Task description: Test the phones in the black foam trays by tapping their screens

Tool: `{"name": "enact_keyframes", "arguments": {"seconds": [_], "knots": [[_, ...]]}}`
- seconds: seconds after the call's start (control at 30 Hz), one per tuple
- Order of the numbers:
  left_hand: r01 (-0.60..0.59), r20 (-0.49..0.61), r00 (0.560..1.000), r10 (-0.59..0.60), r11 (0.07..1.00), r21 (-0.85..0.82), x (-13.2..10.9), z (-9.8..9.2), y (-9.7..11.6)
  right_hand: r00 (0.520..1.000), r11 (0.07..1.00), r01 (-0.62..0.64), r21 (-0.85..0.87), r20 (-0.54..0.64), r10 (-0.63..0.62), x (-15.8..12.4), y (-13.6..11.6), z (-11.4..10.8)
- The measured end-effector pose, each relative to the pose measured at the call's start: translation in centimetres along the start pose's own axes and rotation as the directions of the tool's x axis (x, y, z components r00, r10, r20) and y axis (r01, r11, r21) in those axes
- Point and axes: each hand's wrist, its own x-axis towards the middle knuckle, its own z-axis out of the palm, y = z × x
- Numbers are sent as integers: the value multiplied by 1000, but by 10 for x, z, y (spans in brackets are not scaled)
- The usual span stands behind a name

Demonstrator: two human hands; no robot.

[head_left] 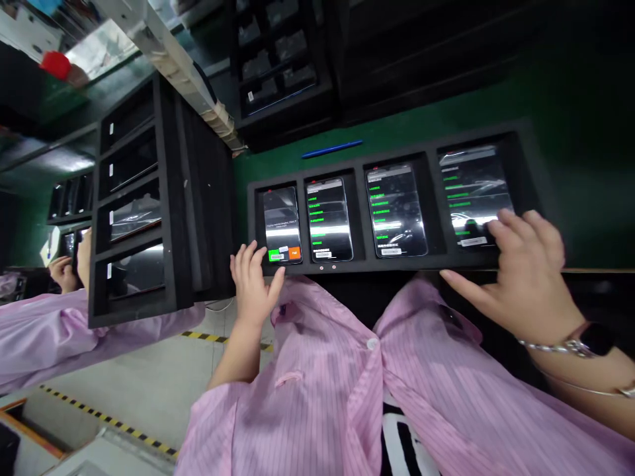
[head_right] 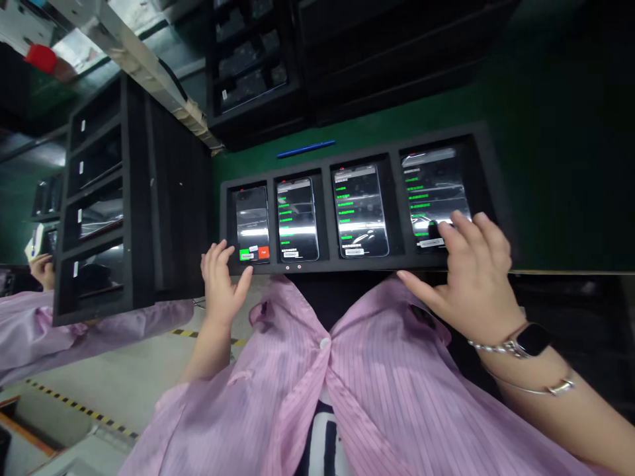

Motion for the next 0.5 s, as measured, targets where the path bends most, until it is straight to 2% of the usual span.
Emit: {"name": "enact_keyframes", "arguments": {"seconds": [0.1,0.2,0.33,0.43,0.5], "knots": [[-90,-48,995,90,996,-10,4,5,16,998,997,64,46,-30,-62,3,-10,1],[-175,-36,984,175,984,-15,12,11,34,994,992,113,64,-5,-113,10,-23,0],[-182,124,976,179,983,19,26,9,53,985,984,172,36,4,-173,25,-33,-3],[-163,278,950,143,985,52,39,5,63,988,990,137,-32,71,-135,36,-37,-3],[-132,335,937,101,989,69,49,5,67,987,993,88,-84,140,-76,45,-39,-1]]}}
